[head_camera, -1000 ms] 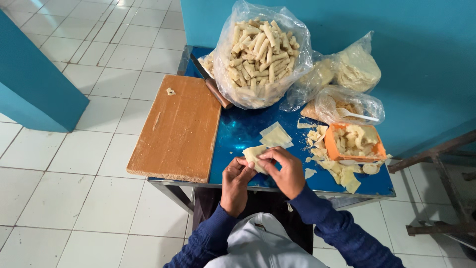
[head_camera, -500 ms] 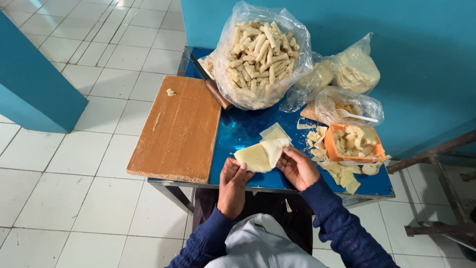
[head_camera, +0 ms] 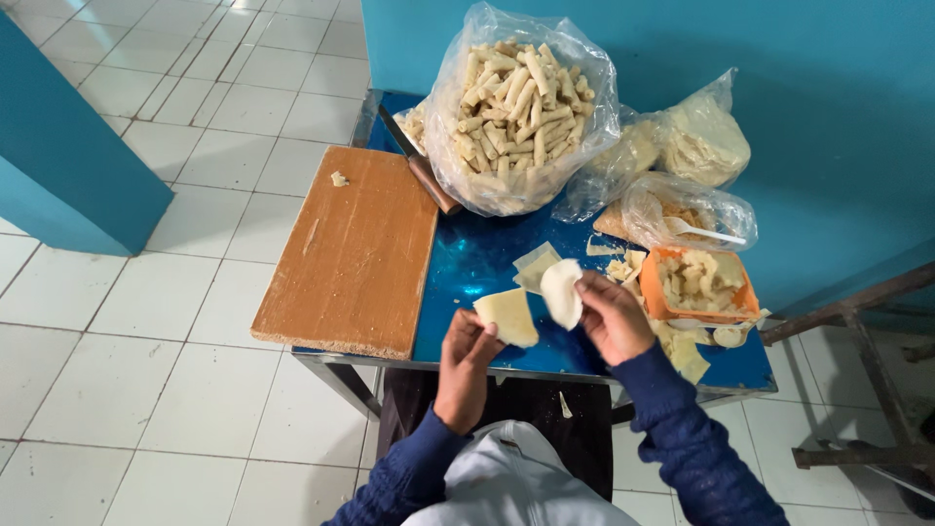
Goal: The person sits at a table folding thin flat dough sheets over filling. They spoon filling from an orange container onto a dough sheet, fold the sheet over by hand, and place the folded piece in a growing row on the table, repeating the cycle.
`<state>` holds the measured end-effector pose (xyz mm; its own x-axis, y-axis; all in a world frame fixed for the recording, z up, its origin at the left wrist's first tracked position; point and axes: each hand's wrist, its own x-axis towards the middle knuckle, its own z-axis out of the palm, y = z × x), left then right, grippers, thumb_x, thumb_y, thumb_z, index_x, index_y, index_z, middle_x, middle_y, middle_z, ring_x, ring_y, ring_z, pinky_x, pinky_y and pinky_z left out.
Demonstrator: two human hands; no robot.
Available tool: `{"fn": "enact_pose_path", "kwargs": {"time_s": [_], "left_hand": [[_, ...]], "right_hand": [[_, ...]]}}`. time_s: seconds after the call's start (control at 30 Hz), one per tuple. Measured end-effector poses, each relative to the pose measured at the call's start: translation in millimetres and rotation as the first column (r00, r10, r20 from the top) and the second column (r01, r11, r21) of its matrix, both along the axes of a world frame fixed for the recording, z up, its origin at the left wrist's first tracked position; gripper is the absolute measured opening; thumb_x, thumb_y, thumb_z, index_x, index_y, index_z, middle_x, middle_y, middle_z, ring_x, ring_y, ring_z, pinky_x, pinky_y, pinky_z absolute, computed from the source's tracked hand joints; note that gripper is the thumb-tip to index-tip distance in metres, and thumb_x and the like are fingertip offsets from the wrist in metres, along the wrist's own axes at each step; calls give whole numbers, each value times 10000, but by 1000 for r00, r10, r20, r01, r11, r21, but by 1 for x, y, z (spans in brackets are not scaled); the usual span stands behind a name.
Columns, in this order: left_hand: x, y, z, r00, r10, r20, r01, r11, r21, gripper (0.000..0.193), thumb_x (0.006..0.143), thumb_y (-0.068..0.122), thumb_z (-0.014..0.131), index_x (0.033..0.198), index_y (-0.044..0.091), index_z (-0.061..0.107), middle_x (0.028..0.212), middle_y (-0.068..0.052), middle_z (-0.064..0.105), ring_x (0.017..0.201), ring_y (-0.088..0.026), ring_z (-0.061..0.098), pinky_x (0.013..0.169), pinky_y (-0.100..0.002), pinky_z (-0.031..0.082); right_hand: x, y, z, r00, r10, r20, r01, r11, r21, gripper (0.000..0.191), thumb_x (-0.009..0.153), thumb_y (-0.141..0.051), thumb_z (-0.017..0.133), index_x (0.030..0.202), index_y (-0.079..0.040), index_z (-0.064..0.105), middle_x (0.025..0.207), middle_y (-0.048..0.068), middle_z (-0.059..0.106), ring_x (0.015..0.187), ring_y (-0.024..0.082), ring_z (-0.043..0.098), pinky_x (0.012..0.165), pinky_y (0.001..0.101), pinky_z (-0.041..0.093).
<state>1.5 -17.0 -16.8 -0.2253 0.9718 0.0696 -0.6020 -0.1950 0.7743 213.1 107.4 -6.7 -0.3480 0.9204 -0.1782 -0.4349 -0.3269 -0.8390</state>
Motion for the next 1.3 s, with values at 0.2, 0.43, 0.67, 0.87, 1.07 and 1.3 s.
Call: {"fn": "enact_pose_path", "kwargs": {"time_s": [0.2,0.43,0.67,0.87,1.07,1.3], "left_hand": [[17,6,7,982,61,-178,-42,993,110,101,1021,63,622,1034,39,524,1200,-69,607,1052,-116,585,912,-272,503],[17,1,10,975,56,-214,-31,993,117,126,1031,72,627,1044,12,518,1216,-91,587,1057,-121,591,892,-282,524],[15,-7,22,987,-60,-146,59,998,-11,166,1012,121,643,1077,24,526,1028,-70,642,929,-96,626,811,-263,526],[13,-3,23,979,-28,-204,35,999,32,199,1001,145,670,1038,3,536,937,-45,642,855,-87,654,743,-255,548],[12,-3,18,980,-60,-191,58,998,-17,159,998,135,644,1013,18,539,940,-32,647,845,-65,645,743,-235,548],[12,-2,8,971,-13,-237,33,996,83,128,1030,106,632,997,11,552,931,-33,619,863,-63,608,763,-238,524]], "right_hand": [[-20,-38,0,990,139,20,-139,990,8,273,1013,-215,594,1151,-5,700,1024,77,731,896,150,697,788,325,553],[-22,-49,-2,992,70,103,-82,991,109,135,958,-115,694,1035,-4,701,967,44,718,888,121,684,807,304,561],[-25,-57,9,946,69,317,-164,945,283,117,943,-95,735,968,-1,670,884,20,689,813,72,649,748,243,537],[-30,-65,21,903,58,425,-215,919,331,111,926,-79,744,952,5,676,862,38,689,758,75,650,699,245,538],[-37,-75,36,845,-78,529,-212,860,465,106,903,-84,748,930,4,695,887,13,667,745,73,644,664,241,520],[-38,-77,35,845,-74,529,-212,863,459,118,910,-106,751,899,1,701,901,-2,625,777,74,598,672,244,496]]}}
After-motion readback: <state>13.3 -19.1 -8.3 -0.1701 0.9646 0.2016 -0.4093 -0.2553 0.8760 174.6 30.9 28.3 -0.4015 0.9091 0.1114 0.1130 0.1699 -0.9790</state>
